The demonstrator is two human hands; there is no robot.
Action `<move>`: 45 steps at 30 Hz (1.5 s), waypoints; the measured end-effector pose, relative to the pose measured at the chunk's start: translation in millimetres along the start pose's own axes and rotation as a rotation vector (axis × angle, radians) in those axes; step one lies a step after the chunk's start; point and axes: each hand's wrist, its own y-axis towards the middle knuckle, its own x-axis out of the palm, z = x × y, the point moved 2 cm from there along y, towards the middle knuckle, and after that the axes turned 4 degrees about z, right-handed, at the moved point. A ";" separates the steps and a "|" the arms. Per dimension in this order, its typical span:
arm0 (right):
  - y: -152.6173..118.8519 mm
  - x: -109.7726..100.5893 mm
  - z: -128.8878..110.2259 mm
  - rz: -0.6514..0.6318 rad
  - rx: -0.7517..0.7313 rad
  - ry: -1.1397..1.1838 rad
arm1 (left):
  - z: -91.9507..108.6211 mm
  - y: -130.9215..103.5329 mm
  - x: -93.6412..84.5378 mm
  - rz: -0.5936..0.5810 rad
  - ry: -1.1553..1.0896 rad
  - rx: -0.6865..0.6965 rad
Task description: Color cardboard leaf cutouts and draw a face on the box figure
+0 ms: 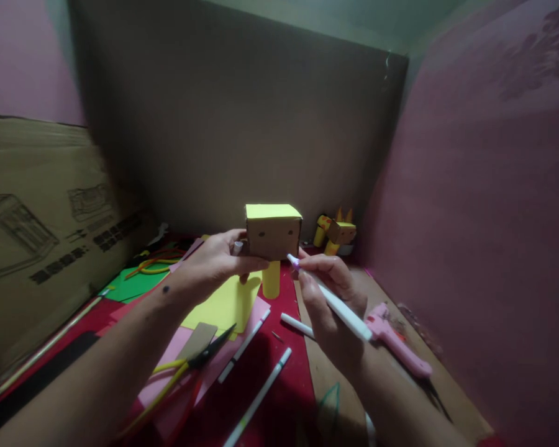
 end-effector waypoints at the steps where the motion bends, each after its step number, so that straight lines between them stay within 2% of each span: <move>1: 0.1 -0.1 0.0 0.002 0.003 -0.001 | -0.2 0.0 -0.2 -0.001 0.001 0.001; 7: 0.7 -0.4 -0.2 0.001 0.050 0.024 | -1.8 2.1 1.0 -0.003 -0.018 -0.010; 14: 4.9 -4.5 7.5 0.054 0.146 0.179 | -7.3 3.2 1.2 0.005 -0.004 -0.031; 17: 2.9 -5.6 4.0 -0.010 0.059 0.097 | -11.4 5.6 1.0 0.001 -0.010 -0.024; 21: -5.4 4.6 -5.6 -0.148 -0.193 0.058 | -16.5 8.3 -0.1 -0.007 0.004 -0.017; 26: -10.7 17.8 -4.0 -0.111 -0.394 0.066 | -20.8 9.2 -2.1 -0.013 0.028 -0.014; 31: -9.7 19.1 3.0 -0.096 -0.429 0.014 | -24.5 9.9 -2.0 -0.021 0.036 -0.018; 37: -11.9 15.1 0.8 -0.095 -0.399 -0.007 | -25.4 10.4 -1.3 -0.014 0.019 -0.037; 41: -10.3 8.5 0.7 -0.098 -0.235 -0.020 | -22.0 9.5 -0.9 -0.002 0.004 -0.041; 45: -7.0 1.7 7.4 -0.026 -0.045 -0.007 | -17.6 7.9 -0.1 0.004 -0.011 -0.035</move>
